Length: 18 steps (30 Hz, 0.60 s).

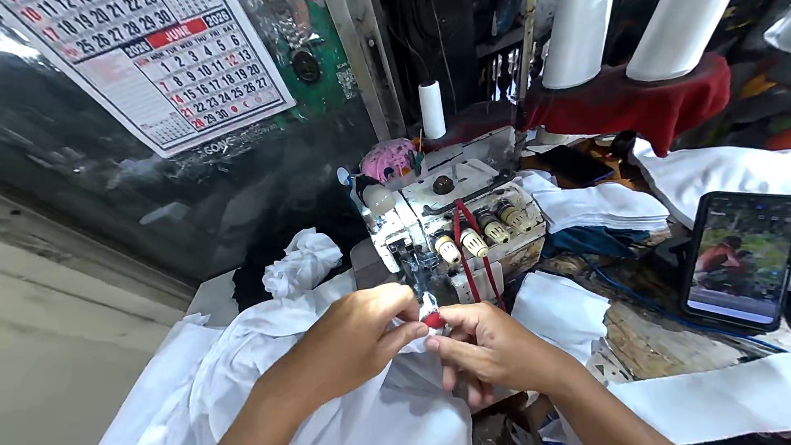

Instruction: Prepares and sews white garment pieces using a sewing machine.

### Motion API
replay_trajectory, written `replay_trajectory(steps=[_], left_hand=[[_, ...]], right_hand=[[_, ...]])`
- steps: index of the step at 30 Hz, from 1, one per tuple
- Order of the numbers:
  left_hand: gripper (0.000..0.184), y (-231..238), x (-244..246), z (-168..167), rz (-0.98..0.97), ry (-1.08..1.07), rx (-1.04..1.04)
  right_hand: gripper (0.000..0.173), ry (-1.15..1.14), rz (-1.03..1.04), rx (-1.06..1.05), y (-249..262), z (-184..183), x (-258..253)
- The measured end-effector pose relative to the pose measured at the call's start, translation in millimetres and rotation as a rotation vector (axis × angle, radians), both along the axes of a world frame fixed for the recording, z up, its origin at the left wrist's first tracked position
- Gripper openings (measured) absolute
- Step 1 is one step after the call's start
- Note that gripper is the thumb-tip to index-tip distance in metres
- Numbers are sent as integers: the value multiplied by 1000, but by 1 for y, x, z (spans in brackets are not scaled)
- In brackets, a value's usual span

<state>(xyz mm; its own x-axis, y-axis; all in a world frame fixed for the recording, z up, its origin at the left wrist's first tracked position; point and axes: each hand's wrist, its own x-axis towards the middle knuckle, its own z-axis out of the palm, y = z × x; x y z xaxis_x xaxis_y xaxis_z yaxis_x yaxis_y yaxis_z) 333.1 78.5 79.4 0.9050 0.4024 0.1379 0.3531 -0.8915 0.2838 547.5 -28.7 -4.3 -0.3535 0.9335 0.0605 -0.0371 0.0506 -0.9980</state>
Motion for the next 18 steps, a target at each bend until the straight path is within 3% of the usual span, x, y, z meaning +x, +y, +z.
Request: replay_trajectory(steps=[6,11,14,16,18], left_hand=[[21,-13,-14,-45,159,-275,111],[38,12,-45,-43,262,-160,59],[34,-22,-48,-44,289,-128,123],[27,-60,-24,-56,258,-190,86],[22,-89,13,-74,185,-269,14]], right_hand=[[25,-51,-233,124,-2,-17,-11],[30,-292,-119,236,-15,-14,-24],[30,-168,-201,221,-33,-14,-26],[31,-92,-276,167,-36,-15,-24],[23,-10,-490,108,-28,-14,-17]])
